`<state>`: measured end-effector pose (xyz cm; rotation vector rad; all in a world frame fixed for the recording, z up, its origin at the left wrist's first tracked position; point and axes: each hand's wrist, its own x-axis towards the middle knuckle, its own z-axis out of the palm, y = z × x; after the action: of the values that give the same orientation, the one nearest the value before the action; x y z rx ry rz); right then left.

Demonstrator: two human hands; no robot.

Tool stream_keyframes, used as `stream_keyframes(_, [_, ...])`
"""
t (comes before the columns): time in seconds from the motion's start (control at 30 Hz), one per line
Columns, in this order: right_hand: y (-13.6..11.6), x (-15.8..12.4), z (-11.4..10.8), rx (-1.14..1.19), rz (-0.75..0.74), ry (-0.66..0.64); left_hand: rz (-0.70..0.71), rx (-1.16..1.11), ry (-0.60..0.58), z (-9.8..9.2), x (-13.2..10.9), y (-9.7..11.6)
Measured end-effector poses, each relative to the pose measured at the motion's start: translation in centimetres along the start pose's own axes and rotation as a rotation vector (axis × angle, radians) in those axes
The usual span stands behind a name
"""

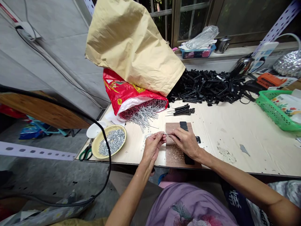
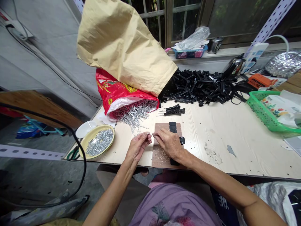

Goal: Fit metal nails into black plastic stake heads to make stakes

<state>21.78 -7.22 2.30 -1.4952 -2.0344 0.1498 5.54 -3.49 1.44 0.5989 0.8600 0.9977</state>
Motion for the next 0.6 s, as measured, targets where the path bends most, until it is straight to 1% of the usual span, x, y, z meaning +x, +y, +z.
stream_keyframes(0.13, [-0.1,-0.2,0.0,-0.091,-0.009,0.006,0.023,0.009,0.015,0.2,0.2,-0.4])
stream_keyframes(0.27, [-0.1,-0.3,-0.1,-0.220,-0.046,0.050,0.095,0.036,0.029,0.2,0.4,-1.1])
stream_keyframes(0.5, [0.0,-0.7,0.0,-0.390,-0.071,0.133,0.231,0.237,0.067,0.3,0.4,-1.8])
stream_keyframes(0.6, [0.3,-0.9,0.1,-0.397,-0.080,0.134,0.231,0.273,0.054,0.2,0.5,-1.9])
